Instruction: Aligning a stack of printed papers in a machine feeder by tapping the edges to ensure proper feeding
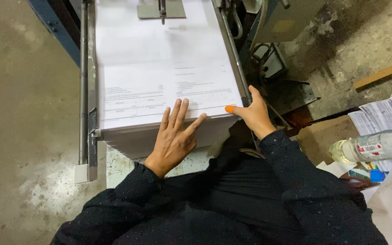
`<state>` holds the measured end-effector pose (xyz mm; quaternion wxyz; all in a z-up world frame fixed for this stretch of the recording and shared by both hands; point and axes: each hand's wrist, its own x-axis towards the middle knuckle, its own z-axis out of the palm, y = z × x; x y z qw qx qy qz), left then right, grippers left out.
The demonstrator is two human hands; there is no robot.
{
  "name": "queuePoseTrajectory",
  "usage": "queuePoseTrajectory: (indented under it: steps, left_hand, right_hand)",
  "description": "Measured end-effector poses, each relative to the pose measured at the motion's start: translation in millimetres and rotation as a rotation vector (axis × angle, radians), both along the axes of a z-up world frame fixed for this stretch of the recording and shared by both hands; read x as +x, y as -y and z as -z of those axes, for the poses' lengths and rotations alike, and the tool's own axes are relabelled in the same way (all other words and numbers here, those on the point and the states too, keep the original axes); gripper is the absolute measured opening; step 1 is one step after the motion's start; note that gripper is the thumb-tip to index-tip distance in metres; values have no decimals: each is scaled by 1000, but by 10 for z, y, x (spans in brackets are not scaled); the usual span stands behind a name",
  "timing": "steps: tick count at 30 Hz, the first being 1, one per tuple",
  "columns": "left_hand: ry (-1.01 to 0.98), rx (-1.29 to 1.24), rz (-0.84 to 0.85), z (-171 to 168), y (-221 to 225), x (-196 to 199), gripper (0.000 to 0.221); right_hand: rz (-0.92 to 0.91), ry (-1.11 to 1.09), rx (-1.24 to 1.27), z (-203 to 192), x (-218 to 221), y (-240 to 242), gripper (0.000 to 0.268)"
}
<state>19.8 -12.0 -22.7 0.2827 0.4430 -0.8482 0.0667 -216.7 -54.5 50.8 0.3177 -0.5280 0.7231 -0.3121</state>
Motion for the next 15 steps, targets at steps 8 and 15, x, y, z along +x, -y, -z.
queuePoseTrajectory:
  steps: [8,15]
  left_hand:
    - [21,7,20,5,9,10,64]
    - [-31,-10,12,30,0,-4,71]
  right_hand:
    - [27,-146,-70,25,67,9,98]
    - [-5,-37,-29,100,-49,31,101]
